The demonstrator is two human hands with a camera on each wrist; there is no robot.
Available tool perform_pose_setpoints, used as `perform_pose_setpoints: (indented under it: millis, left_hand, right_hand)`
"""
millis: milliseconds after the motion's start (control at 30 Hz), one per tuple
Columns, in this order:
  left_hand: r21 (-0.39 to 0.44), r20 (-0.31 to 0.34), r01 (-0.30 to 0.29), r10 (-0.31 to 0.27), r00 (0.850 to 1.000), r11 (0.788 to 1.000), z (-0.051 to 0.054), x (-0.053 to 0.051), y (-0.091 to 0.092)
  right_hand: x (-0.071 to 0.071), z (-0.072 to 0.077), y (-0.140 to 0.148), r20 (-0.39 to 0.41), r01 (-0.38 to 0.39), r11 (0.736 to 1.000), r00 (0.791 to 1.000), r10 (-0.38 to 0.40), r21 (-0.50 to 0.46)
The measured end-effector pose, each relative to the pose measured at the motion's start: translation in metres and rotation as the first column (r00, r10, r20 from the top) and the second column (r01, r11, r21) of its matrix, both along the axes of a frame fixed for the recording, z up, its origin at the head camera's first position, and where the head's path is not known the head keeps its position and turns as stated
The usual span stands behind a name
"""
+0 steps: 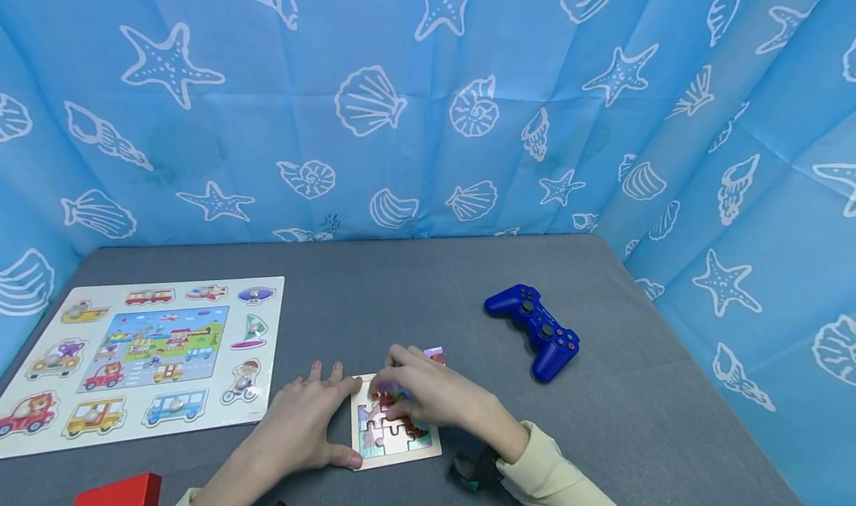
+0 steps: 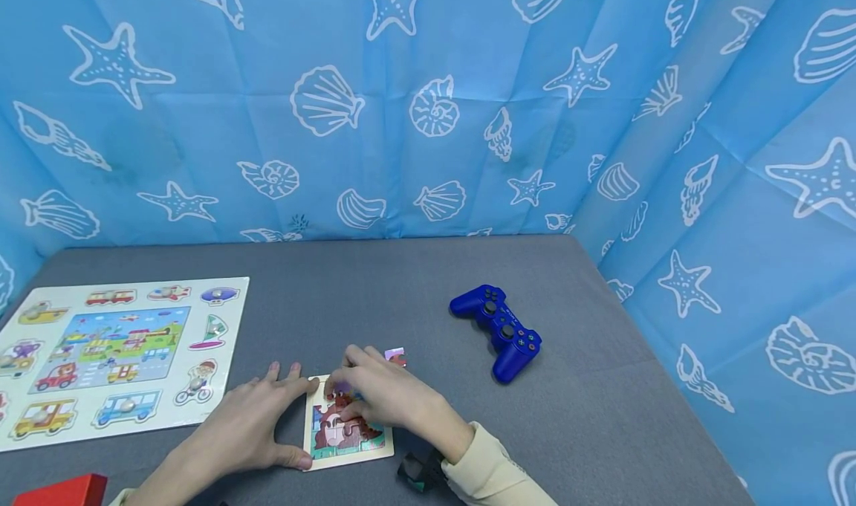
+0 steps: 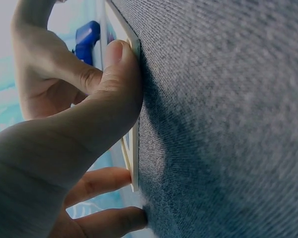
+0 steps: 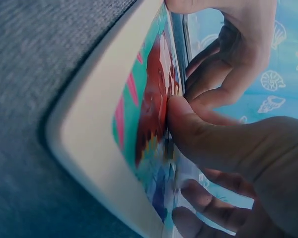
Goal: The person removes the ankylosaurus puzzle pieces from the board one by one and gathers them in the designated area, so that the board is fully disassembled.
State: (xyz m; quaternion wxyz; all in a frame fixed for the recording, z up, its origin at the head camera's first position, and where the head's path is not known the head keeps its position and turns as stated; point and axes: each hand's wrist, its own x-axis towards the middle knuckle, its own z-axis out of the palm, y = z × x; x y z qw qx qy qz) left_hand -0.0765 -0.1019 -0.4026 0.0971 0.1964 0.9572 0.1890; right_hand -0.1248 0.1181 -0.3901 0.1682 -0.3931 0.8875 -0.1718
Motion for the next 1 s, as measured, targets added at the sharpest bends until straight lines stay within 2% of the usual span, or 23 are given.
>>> perform_pose_setpoints:
  millis: [167,400,767,1000]
  left_hand:
    - [-0.007,-0.013,0.0,-0.001,1.0,1.0,-0.0004,0.0001,0.0]
    - [-0.006,-0.013,0.001,-0.001,1.0,1.0,-0.0005,0.0002,0.0001]
    - [-0.013,-0.014,0.008,-0.008,1.0,1.0,-0.0003,0.0003,-0.0004]
    - [-0.012,-0.004,0.009,-0.009,1.0,1.0,-0.0008,-0.0006,-0.0003]
  right_hand:
    - [0.0006,0.0006,-0.0021,-0.019,-0.046,0.998,0.999,0.047,0.035]
    - [0.0005,0.0019,-0.001,-0.001,-0.027,0.999,1.0,0.027,0.034]
    - [0.0023,0.0012,0.0039,-0.107,-0.084,0.996,0.991,0.086,0.019]
    - [0.0019,0.0015,0.0071,-0.109,-0.083,0.996,0.99,0.084,0.009]
